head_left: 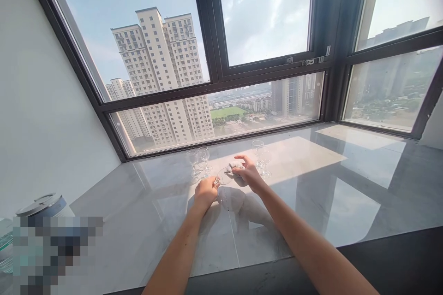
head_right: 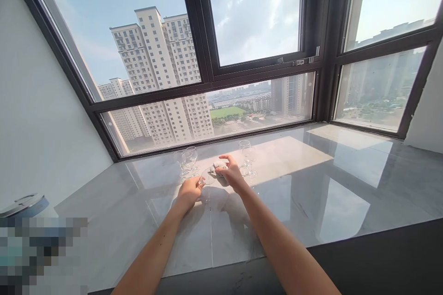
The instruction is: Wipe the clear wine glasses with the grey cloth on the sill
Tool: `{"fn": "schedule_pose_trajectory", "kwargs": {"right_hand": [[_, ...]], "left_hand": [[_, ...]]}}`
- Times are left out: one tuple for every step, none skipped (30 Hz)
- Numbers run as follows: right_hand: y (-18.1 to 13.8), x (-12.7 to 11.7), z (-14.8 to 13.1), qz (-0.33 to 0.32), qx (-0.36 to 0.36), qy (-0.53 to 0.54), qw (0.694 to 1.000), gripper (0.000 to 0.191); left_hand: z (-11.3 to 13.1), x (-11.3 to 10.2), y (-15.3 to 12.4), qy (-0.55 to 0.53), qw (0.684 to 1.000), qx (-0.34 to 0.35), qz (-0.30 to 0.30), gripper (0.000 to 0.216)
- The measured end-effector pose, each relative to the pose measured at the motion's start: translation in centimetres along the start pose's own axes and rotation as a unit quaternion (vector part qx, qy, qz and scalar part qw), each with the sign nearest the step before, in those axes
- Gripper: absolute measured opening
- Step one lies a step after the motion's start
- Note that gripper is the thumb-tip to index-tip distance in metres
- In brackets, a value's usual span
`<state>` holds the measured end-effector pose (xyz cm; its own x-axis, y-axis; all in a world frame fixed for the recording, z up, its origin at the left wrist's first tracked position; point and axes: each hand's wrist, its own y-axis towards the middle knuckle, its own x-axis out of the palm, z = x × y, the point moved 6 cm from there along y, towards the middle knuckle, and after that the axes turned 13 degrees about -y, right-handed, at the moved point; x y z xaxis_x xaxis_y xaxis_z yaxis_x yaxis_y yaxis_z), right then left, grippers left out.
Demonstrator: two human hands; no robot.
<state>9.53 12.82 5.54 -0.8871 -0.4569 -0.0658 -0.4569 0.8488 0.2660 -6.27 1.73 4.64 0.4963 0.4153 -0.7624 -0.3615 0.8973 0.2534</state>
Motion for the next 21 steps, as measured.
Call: {"fn": "schedule_pose_trajectory", "kwargs": {"right_hand": [[0.0,0.0,-0.1,0.000,0.000,-0.002,1.000,0.056],[-0.1,0.0,-0.1,0.000,-0.002,-0.005,1.000,0.055],[-0.1,0.1,-0.2,-0.001,-0.004,-0.007,1.000,0.055],[-0.1,0.2,-0.3,-0.002,-0.006,-0.009,1.000,0.054],[-0.2,0.3,-0.3,-0.001,-0.009,-0.011,1.000,0.054],[-0.1,0.4,-0.4,0.004,-0.013,-0.014,1.000,0.053],[-0.1,0.3,-0.4,0.016,-0.019,-0.019,1.000,0.052],[0.0,0.2,-0.4,0.036,-0.027,-0.026,0.999,0.051],[0.0,-0.1,-0.5,0.062,-0.036,-0.037,0.997,0.050],[0.1,-0.4,-0.5,0.093,-0.045,-0.049,0.993,0.049],[0.1,-0.9,-0.6,0.127,-0.054,-0.062,0.989,0.048],[0.1,-1.4,-0.6,0.160,-0.059,-0.073,0.983,0.047],[0.1,-1.8,-0.5,0.189,-0.060,-0.083,0.977,0.046],[0.1,-2.2,-0.4,0.210,-0.056,-0.093,0.972,0.046],[0.1,-2.3,-0.3,0.219,-0.049,-0.103,0.969,0.045],[0.1,-2.2,-0.1,0.216,-0.043,-0.113,0.969,0.045],[0.1,-1.9,0.1,0.200,-0.038,-0.120,0.972,0.045],[0.2,-1.3,0.3,0.175,-0.037,-0.126,0.976,0.045],[0.2,-0.6,0.5,0.147,-0.040,-0.130,0.980,0.046],[0.1,0.1,0.7,0.121,-0.046,-0.133,0.983,0.046],[0.1,0.8,0.8,0.100,-0.053,-0.137,0.984,0.047]], "left_hand": [[-0.1,0.0,0.0,-0.001,1.000,-0.002,-0.001,0.019],[-0.2,0.0,0.1,-0.002,1.000,-0.003,-0.002,0.018],[-0.2,0.0,0.1,-0.005,1.000,-0.004,-0.002,0.017],[-0.3,0.0,0.1,-0.008,1.000,-0.003,0.000,0.017],[-0.3,-0.1,0.1,-0.012,1.000,-0.002,0.003,0.016],[-0.3,-0.1,0.1,-0.018,1.000,-0.001,0.006,0.015],[-0.4,0.0,0.1,-0.028,1.000,0.002,0.008,0.015],[-0.3,0.1,0.1,-0.045,0.999,0.006,0.009,0.015],[-0.3,0.2,0.1,-0.070,0.997,0.010,0.009,0.016],[-0.3,0.5,0.1,-0.102,0.995,0.013,0.008,0.017],[-0.2,0.7,0.1,-0.138,0.990,0.014,0.007,0.019],[-0.2,1.0,0.2,-0.179,0.984,0.013,0.006,0.020],[-0.1,1.2,0.2,-0.224,0.975,0.009,0.002,0.019],[0.1,1.6,0.2,-0.272,0.962,0.005,-0.007,0.017],[0.4,2.0,0.3,-0.323,0.946,0.002,-0.021,0.016],[0.7,2.3,0.3,-0.374,0.927,0.001,-0.036,0.017],[1.1,2.6,0.3,-0.420,0.906,0.002,-0.052,0.021],[1.5,2.8,0.3,-0.460,0.885,0.002,-0.065,0.024],[1.7,3.0,0.3,-0.491,0.868,-0.002,-0.073,0.027],[1.8,3.0,0.2,-0.515,0.854,-0.011,-0.070,0.027],[1.8,3.0,0.2,-0.539,0.840,-0.022,-0.060,0.027]]}}
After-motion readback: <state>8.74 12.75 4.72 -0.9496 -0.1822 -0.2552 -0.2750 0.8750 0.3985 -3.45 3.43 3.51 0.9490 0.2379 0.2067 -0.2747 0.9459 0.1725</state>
